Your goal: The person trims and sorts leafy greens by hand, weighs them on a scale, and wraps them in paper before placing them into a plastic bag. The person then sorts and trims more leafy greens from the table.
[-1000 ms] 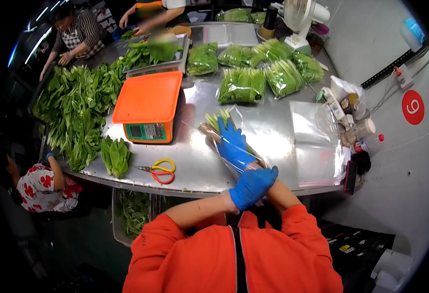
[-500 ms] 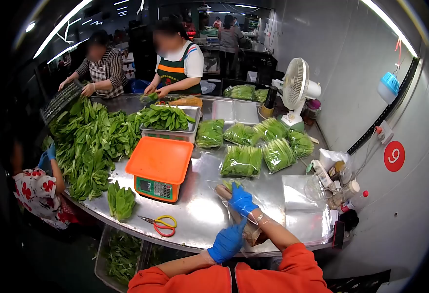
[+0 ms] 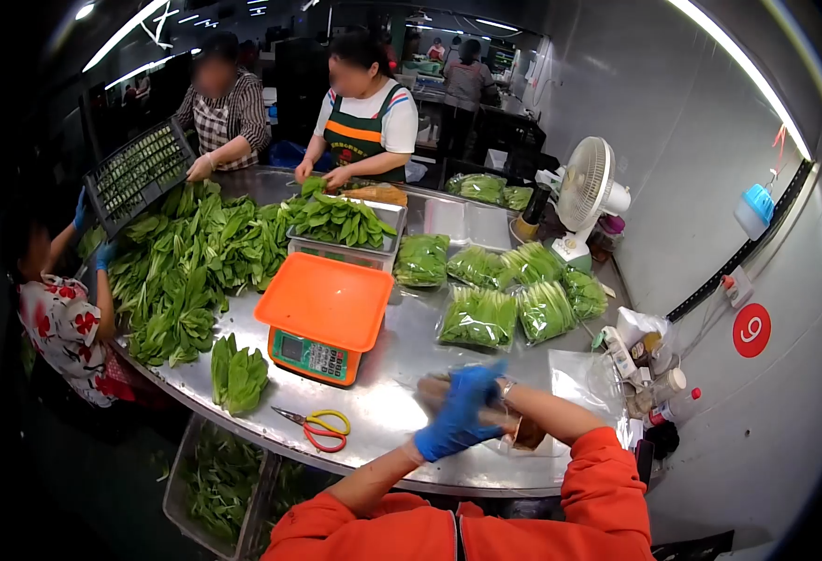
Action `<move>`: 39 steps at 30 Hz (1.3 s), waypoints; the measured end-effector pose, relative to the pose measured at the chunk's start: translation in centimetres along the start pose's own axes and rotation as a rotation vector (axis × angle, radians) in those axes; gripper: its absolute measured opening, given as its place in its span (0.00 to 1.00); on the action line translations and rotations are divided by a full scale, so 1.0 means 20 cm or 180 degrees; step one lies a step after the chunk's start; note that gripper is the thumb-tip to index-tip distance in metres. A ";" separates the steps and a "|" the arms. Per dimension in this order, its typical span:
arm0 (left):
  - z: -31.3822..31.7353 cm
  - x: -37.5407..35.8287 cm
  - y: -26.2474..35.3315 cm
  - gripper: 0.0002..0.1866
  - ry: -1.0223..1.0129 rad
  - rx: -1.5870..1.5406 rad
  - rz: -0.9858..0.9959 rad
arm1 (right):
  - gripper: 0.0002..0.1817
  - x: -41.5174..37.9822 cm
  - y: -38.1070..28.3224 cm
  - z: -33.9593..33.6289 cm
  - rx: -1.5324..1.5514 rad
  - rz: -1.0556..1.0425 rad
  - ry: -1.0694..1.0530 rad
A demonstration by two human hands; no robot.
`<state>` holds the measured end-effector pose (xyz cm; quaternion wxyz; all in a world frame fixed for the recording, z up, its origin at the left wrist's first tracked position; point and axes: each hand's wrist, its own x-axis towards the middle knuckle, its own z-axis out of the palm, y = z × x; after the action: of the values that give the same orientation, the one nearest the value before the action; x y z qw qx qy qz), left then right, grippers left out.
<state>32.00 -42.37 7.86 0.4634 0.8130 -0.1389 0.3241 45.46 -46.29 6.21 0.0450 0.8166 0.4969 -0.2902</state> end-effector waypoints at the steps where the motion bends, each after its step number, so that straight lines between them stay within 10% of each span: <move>1: -0.08 -0.05 -0.08 0.55 0.0209 -0.0191 -0.0121 | 0.25 0.04 0.04 0.05 0.0005 -0.0033 -0.0010; 6: 0.01 -0.32 -0.49 0.63 -0.0741 0.1312 -0.0669 | 0.21 0.26 0.22 0.21 0.0525 -0.0318 -0.0151; 7: 0.07 -0.32 -0.51 0.63 -0.0570 0.1154 -0.0507 | 0.19 0.44 0.42 0.37 0.0392 -0.1227 0.0120; 13: -0.03 -0.23 -0.48 0.61 0.0137 0.0834 -0.0192 | 0.29 0.18 0.18 0.05 0.1931 -0.1317 -0.0393; 18: -0.12 -0.26 -0.55 0.58 0.0343 0.0485 -0.0855 | 0.43 -0.47 -0.23 -0.23 0.1491 0.0280 0.0457; 24: -0.21 -0.21 -0.56 0.55 0.0338 0.1317 -0.0425 | 0.29 -0.62 -0.35 -0.14 0.1033 0.0113 0.1269; 26: -0.19 -0.17 -0.55 0.49 0.1093 0.0669 -0.0080 | 0.17 -0.53 -0.23 -0.02 0.0717 -0.0032 0.1760; 30: -0.12 -0.06 -0.59 0.42 0.0487 -0.0976 -0.1090 | 0.09 -0.41 -0.13 -0.13 0.0373 0.0097 0.2807; 34: -0.25 0.05 -0.32 0.34 0.0519 0.0779 0.0398 | 0.07 -0.71 -0.36 -0.34 -0.0354 -0.0285 0.3072; 39: -0.06 -0.13 -0.53 0.22 0.0815 -0.1449 -0.1575 | 0.04 -0.47 -0.17 -0.12 -0.0877 -0.0376 0.2683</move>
<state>35.18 -35.96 -0.52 0.7106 0.6508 0.0526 0.2621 40.43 -51.12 13.71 -0.0698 0.8201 0.5516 0.1348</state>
